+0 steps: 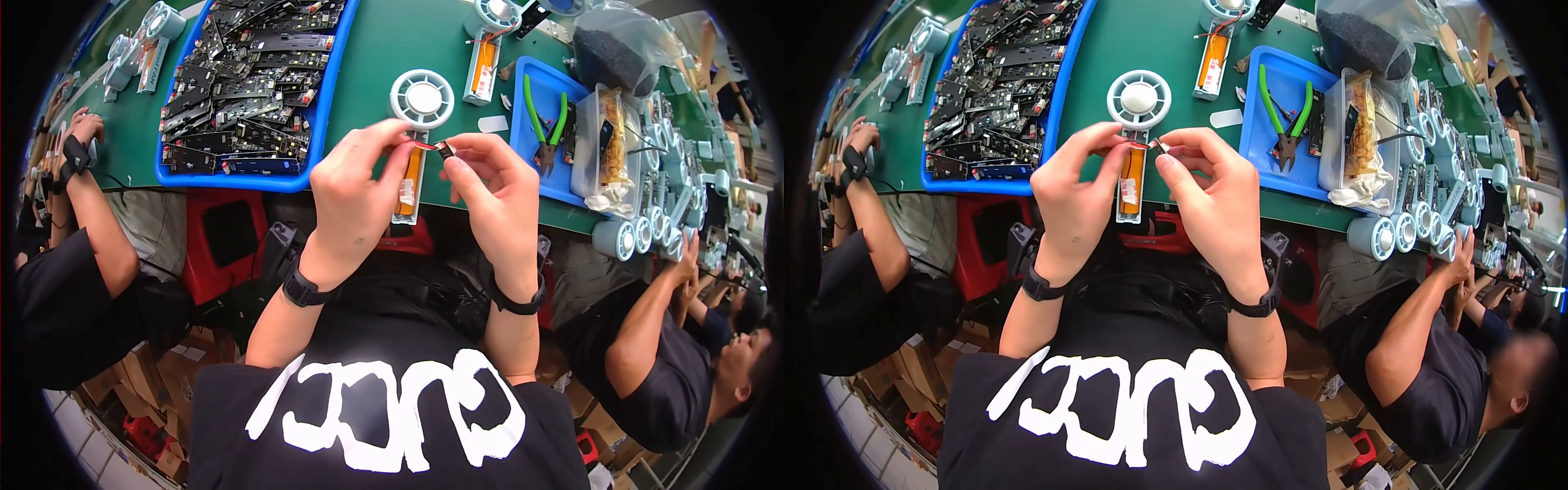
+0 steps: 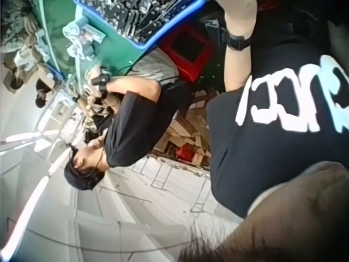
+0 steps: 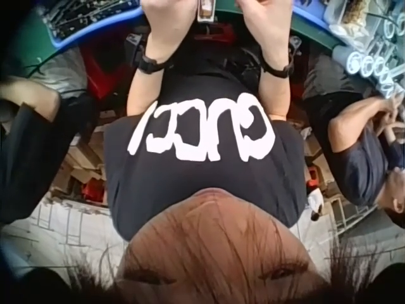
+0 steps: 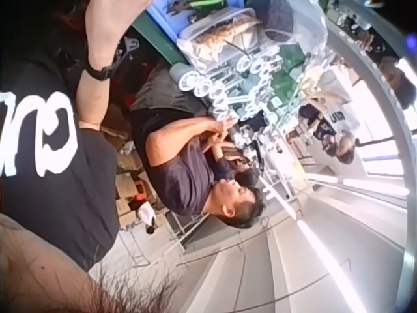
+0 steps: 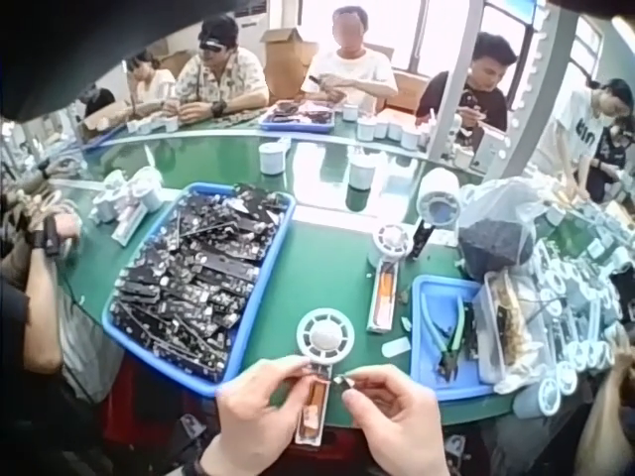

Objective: The person connects wires to a circuit board, inserts it into the handle of a handheld fan, and presses the components together. They then set the fan down, pick up another circuit board from a tray, and repeat the process.

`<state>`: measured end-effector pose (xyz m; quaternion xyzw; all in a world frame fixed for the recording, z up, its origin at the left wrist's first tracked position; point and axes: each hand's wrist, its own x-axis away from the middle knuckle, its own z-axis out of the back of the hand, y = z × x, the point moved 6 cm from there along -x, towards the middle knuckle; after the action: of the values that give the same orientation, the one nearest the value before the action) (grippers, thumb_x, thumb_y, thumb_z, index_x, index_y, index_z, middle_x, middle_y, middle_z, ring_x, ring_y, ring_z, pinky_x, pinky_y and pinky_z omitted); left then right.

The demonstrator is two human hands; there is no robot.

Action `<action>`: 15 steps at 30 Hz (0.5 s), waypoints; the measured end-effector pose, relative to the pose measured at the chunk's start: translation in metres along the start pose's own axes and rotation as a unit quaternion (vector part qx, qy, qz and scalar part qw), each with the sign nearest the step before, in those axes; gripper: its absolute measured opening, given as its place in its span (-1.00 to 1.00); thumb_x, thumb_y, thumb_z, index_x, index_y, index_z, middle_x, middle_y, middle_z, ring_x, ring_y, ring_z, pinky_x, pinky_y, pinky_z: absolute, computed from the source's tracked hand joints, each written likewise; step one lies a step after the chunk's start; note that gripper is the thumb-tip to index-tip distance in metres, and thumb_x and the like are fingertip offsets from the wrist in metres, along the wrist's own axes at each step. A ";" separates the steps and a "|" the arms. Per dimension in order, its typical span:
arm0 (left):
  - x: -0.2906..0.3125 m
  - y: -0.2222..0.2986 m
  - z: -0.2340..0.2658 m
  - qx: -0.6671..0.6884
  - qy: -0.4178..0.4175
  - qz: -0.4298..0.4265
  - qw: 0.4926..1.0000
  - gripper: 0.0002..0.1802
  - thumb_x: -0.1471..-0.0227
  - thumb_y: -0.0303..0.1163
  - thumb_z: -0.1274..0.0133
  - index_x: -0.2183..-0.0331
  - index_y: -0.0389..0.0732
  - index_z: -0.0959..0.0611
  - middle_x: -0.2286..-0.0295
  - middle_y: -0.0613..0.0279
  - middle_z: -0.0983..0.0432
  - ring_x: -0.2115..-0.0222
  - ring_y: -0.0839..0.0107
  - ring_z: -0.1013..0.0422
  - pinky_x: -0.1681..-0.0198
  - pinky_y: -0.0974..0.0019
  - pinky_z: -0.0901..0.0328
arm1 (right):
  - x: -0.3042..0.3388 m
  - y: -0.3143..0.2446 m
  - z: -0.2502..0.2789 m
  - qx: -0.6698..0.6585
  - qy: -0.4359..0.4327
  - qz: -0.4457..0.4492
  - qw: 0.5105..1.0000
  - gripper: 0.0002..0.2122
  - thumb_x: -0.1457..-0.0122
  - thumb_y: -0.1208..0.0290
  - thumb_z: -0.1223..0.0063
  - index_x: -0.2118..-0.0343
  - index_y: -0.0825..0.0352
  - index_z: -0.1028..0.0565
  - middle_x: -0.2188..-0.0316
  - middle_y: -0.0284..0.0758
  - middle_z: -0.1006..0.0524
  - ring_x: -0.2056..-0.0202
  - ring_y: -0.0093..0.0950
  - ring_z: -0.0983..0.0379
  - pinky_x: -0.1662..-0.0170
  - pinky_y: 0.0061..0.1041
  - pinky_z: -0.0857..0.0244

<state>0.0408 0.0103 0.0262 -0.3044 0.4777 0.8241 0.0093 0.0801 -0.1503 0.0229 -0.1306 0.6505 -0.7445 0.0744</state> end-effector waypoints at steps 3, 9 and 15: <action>-0.003 -0.007 0.002 0.030 0.000 0.040 0.999 -0.74 0.09 -0.63 -0.25 0.25 -0.33 -0.67 0.43 0.08 -0.58 0.41 0.17 -0.53 0.35 0.25 -0.42 | 0.005 0.003 -0.002 -0.007 0.015 0.004 1.000 -0.82 -0.21 0.61 -0.14 0.12 0.45 -0.54 0.29 -0.33 -0.58 0.33 -0.64 -0.51 0.37 -0.67 -0.36; 0.000 0.002 0.000 -0.083 0.007 -0.057 0.995 -0.84 0.06 -0.64 -0.25 0.34 -0.31 -0.71 0.44 0.12 -0.60 0.45 0.29 -0.56 0.37 0.33 -0.42 | 0.008 0.009 -0.008 -0.013 0.059 0.039 0.997 -0.83 -0.22 0.61 -0.14 0.13 0.44 -0.52 0.27 -0.35 -0.57 0.27 -0.63 -0.51 0.34 -0.67 -0.37; 0.001 0.004 0.000 -0.091 0.007 -0.048 0.995 -0.81 0.06 -0.65 -0.22 0.30 -0.29 -0.70 0.44 0.13 -0.57 0.45 0.25 -0.52 0.38 0.28 -0.40 | 0.010 0.012 -0.014 0.002 0.068 0.046 0.997 -0.82 -0.21 0.63 -0.14 0.13 0.45 -0.51 0.25 -0.35 -0.55 0.22 -0.63 -0.50 0.27 -0.65 -0.41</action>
<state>0.0388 0.0074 0.0289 -0.3324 0.3858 0.8605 0.0178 0.0658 -0.1412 0.0108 -0.0496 0.6577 -0.7488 0.0647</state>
